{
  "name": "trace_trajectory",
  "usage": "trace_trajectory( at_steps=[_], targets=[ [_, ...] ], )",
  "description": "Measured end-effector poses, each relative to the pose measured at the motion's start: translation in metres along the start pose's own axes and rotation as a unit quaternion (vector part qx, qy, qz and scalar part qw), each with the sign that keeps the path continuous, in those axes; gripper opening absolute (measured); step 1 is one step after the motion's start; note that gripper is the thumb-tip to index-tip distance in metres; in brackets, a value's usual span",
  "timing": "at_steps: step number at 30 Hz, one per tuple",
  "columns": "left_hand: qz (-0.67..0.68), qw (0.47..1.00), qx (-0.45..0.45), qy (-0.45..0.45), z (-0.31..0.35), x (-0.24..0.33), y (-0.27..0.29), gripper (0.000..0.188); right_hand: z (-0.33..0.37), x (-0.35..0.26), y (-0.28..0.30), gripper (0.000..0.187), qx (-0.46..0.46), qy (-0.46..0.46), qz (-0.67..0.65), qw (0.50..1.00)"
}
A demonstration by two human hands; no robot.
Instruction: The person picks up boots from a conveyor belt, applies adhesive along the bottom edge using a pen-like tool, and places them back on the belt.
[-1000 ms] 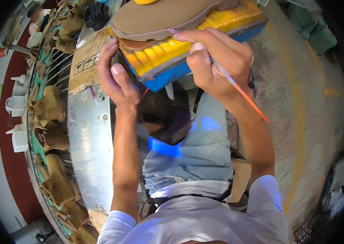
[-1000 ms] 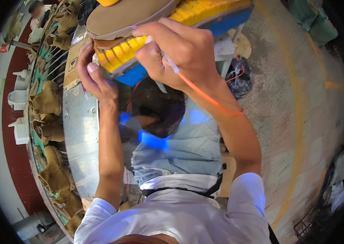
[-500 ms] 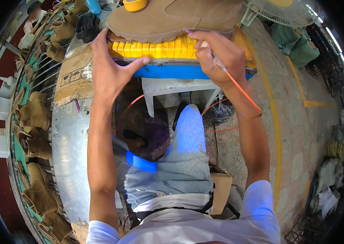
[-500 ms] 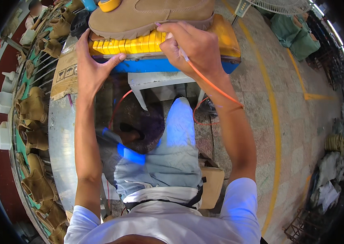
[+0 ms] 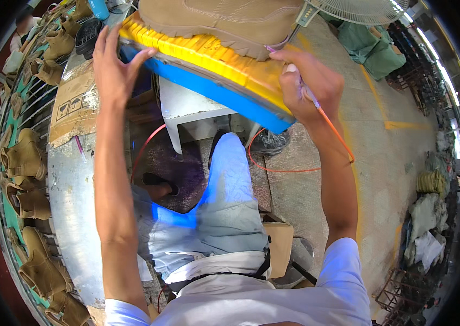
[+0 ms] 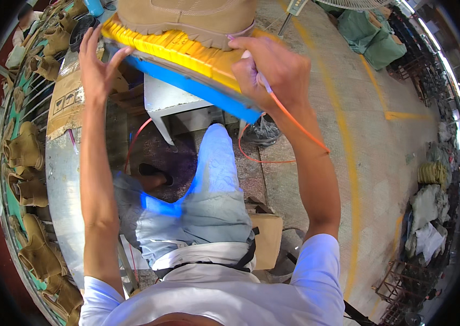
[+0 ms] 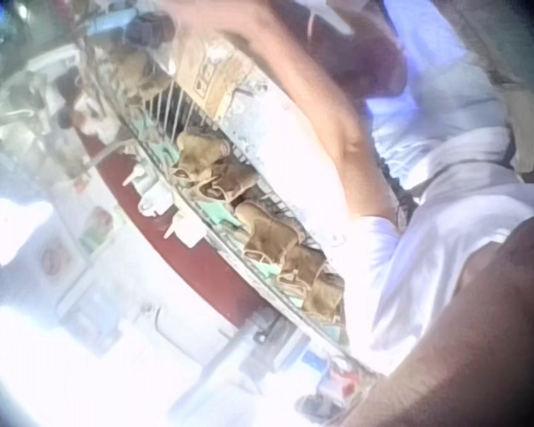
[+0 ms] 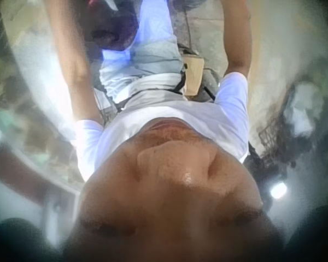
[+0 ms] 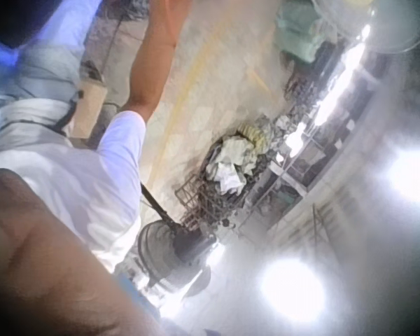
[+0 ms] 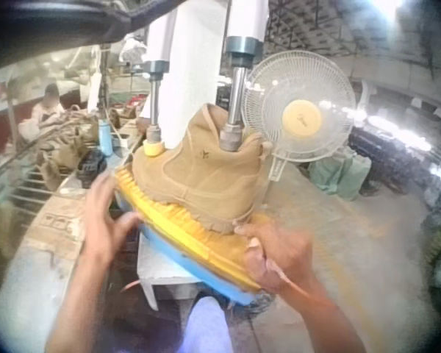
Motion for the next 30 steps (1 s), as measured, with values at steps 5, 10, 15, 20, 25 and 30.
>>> trace_trajectory(
  at_steps=[5,10,15,20,25,30],
  targets=[
    [0.310,0.938,-0.033,-0.151,0.052,0.187,0.006,0.046,0.002,-0.014,0.019,0.020,-0.030,-0.041,-0.004,0.999],
    [0.231,0.967,0.007,-0.108,0.083,0.213,0.013,0.031,-0.009,-0.026,0.020,0.016,-0.025,-0.047,-0.067,0.996],
    [0.206,0.971,-0.009,-0.123,0.088,0.192,0.028,0.023,0.000,-0.019,0.021,0.014,-0.022,-0.091,-0.152,0.984],
    [0.170,0.979,0.004,-0.112,0.096,0.161,0.038,0.019,0.009,-0.023,0.010,0.027,-0.042,-0.118,-0.262,0.957],
    [0.183,0.977,0.065,-0.085,0.094,0.124,0.026,0.019,0.014,-0.033,-0.004,0.027,-0.009,-0.109,-0.248,0.962],
    [0.242,0.966,0.079,-0.045,0.090,0.072,0.013,0.023,0.021,-0.036,-0.038,0.026,0.068,-0.039,-0.187,0.979]
  ],
)
Point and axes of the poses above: each hand's wrist, its own z-axis away from the middle knuckle, its own y-axis out of the back of the hand, x = y × z, the point moved 1 cm from there along -z, towards the middle knuckle, and after that the axes turned 7 degrees about -y, right-handed, at the moved point
